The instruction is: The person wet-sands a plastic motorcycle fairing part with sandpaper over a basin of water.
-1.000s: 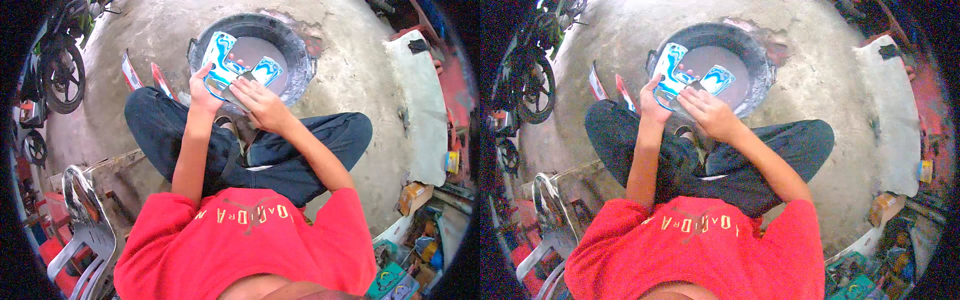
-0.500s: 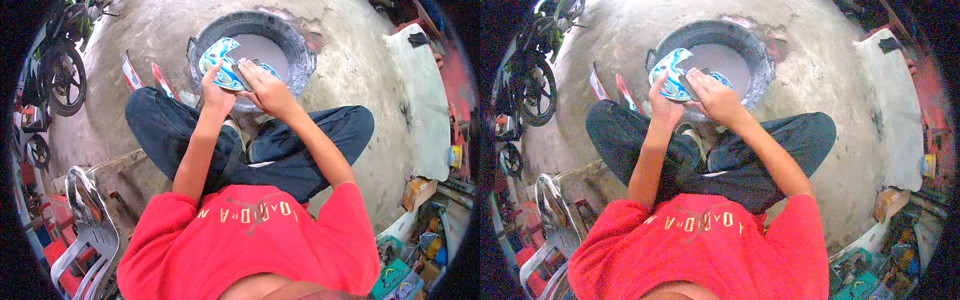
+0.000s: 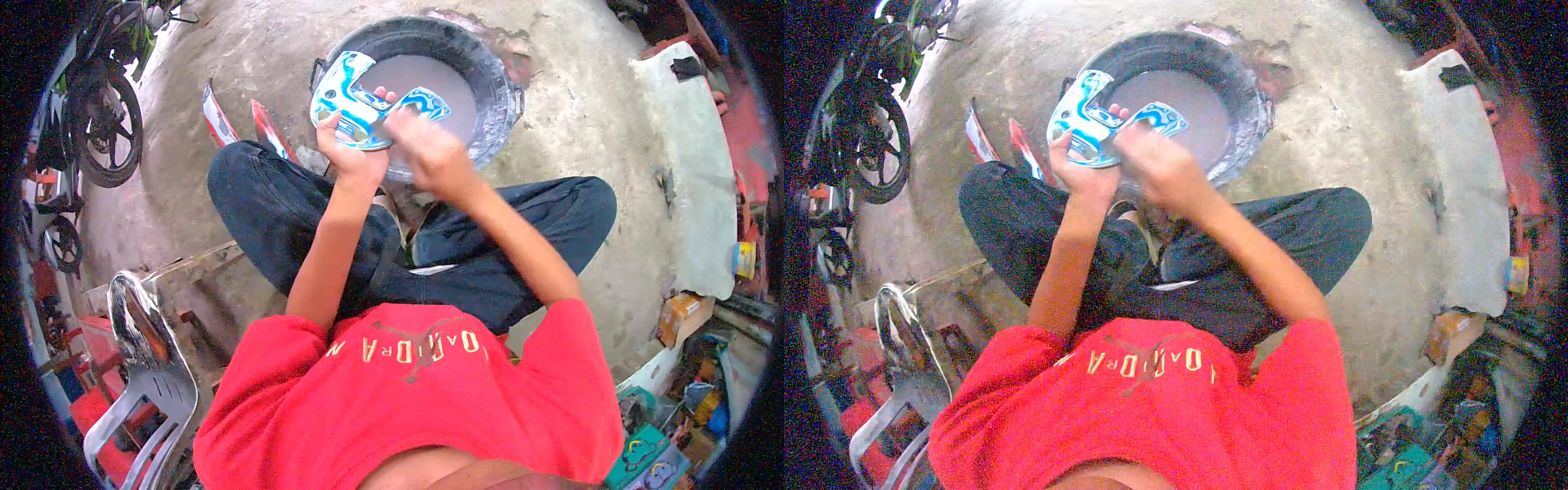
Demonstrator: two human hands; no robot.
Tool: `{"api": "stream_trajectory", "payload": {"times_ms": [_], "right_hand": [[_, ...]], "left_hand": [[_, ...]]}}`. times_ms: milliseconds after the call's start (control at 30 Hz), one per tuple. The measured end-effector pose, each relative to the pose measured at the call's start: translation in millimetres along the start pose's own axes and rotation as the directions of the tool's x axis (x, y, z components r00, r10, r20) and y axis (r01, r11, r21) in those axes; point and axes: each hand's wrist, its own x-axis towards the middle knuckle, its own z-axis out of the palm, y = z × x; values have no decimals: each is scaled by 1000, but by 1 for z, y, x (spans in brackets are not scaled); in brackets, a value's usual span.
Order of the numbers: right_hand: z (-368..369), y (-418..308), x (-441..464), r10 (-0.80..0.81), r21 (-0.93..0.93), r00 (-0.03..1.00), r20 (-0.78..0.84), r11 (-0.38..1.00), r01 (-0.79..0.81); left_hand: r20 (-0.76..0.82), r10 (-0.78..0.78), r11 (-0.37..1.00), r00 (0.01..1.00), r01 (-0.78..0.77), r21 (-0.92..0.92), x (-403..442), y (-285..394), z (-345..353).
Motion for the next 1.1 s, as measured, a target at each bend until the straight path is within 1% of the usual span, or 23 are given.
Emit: {"api": "stream_trajectory", "payload": {"times_ms": [67, 100, 167, 200, 233, 267, 300, 367, 400, 500, 533, 633, 667, 767, 800, 833, 900, 933, 1000, 1067, 1100], "right_hand": [[5, 38, 5, 175, 0, 981, -80, 984, -176], [2, 34, 5, 158, 9, 986, -58, 987, -158], [-1, 15, 2, 117, 28, 993, -13, 993, -117], [7, 0, -5, -25, -12, 998, -57, 1000, 24], [3, -13, -6, -78, -7, 997, -1, 997, 78], [4, -2, -6, -58, -35, 998, 7, 998, 58], [6, 15, -6, -33, -63, 999, 14, 997, 34], [15, 50, -8, 162, -54, 985, -63, 985, -166], [10, 55, -4, 251, -54, 962, -103, 965, -257], [21, 24, -14, 30, -16, 999, -43, 999, -31], [16, 2, -9, 0, 0, 999, -39, 1000, 0], [13, 30, -1, 58, -88, 998, -21, 994, -60], [11, 39, 3, 218, -22, 972, -86, 975, -220], [11, 29, -7, 81, -123, 995, -66, 989, -88], [11, 12, -7, 23, -59, 999, -37, 998, -25], [6, -5, -3, -41, -77, 997, -61, 996, 36], [5, 23, 0, -38, -163, 998, -40, 986, 31], [9, 33, -1, 4, -194, 998, -67, 981, -17], [10, 51, 1, 68, -271, 990, -124, 957, -100], [7, 20, 0, -13, -223, 998, -56, 975, 0], [4, 4, -1, -53, -190, 998, -24, 981, 47]], "left_hand": [[-50, 13, 998, 999, -10, 54, -2, -1, 0], [-67, 22, 997, 998, -17, 72, 0, -3, 2], [-35, 10, 995, 999, -7, 97, 1, -5, -2], [-34, 2, 994, 999, 2, 113, 1, -5, -4], [-35, -7, 991, 999, 12, 135, 1, -4, -7], [-19, -12, 993, 1000, 14, 116, 1, -4, -9], [-36, -5, 994, 999, 9, 110, 1, -3, -6], [-74, 0, 996, 997, 7, 93, 0, -4, -2], [-78, -4, 998, 997, 8, 61, 2, -5, -4], [-89, 89, 987, 992, -76, 138, 5, -11, -11], [-74, 41, 996, 996, -35, 86, 6, -8, -14], [-35, 72, 993, 997, -69, 95, 3, -7, -9], [-46, 23, 994, 999, -18, 105, -3, -5, -3], [2, 76, 986, 997, -76, 145, -1, -8, -8], [14, 49, 994, 999, -50, 100, -2, -6, -6], [19, 57, 993, 998, -59, 106, 0, -6, -5], [25, 68, 989, 997, -71, 128, -1, -3, -6], [-7, 77, 990, 997, -75, 121, -4, -2, 2], [0, 81, 987, 997, -80, 141, -8, -2, 6], [30, 100, 982, 995, -103, 158, -8, -1, 13], [38, 73, 987, 997, -78, 139, -6, -1, 10]]}}
